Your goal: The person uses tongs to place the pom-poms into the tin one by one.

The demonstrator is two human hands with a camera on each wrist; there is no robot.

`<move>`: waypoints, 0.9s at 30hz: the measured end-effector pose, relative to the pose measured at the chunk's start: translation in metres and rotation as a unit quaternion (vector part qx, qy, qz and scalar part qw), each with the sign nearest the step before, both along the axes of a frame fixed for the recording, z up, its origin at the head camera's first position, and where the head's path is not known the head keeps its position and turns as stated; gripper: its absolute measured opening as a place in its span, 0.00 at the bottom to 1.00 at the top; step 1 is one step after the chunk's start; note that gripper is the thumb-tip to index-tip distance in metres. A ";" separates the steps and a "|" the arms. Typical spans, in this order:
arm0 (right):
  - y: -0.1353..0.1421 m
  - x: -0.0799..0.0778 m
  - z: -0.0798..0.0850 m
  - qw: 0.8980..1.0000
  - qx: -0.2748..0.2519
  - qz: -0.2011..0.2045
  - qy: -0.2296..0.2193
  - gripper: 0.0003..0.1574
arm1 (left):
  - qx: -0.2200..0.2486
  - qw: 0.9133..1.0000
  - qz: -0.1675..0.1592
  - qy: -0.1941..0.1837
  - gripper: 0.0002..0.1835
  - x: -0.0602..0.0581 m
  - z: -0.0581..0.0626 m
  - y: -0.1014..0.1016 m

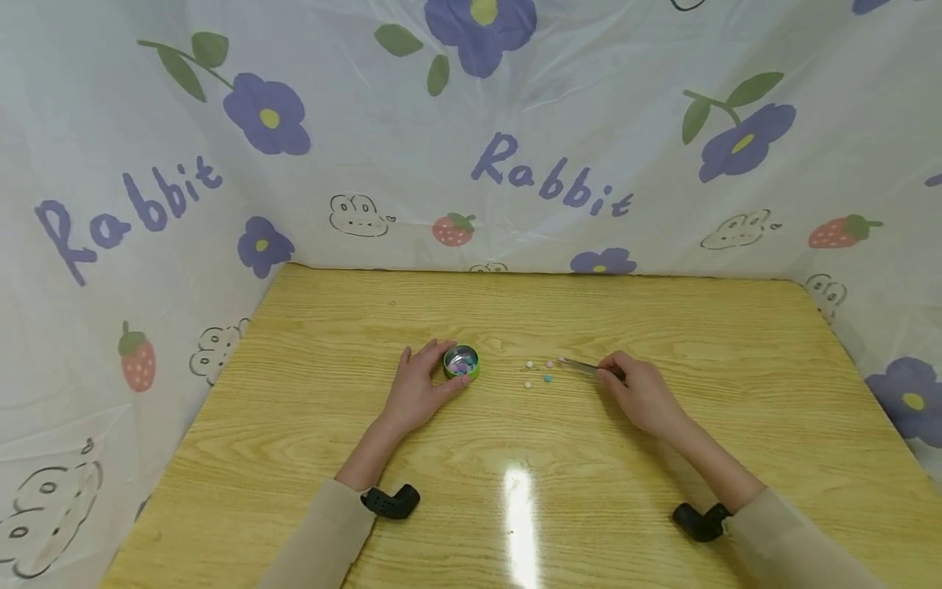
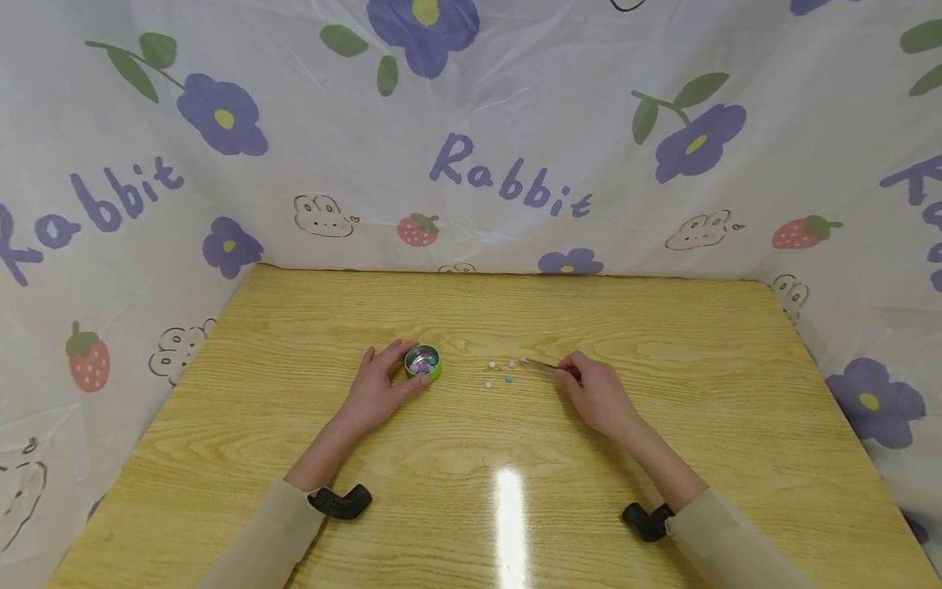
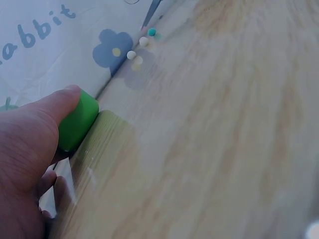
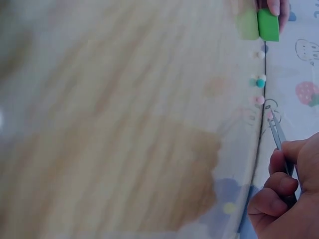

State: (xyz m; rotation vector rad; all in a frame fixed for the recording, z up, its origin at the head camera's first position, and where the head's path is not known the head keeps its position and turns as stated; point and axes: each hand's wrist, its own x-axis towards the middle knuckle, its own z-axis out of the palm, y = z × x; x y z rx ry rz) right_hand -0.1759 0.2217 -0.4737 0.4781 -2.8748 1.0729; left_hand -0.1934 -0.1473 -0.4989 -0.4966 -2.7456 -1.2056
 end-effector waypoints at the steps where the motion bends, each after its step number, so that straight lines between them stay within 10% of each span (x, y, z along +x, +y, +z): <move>1: -0.003 -0.001 0.001 1.000 -0.002 -0.001 0.001 0.10 | -0.001 1.000 0.000 0.000 0.35 0.000 0.000 0.000; 27: -0.068 -0.018 0.020 0.998 -0.047 0.044 0.010 0.08 | 0.000 1.000 -0.004 0.003 0.34 0.001 0.001 -0.002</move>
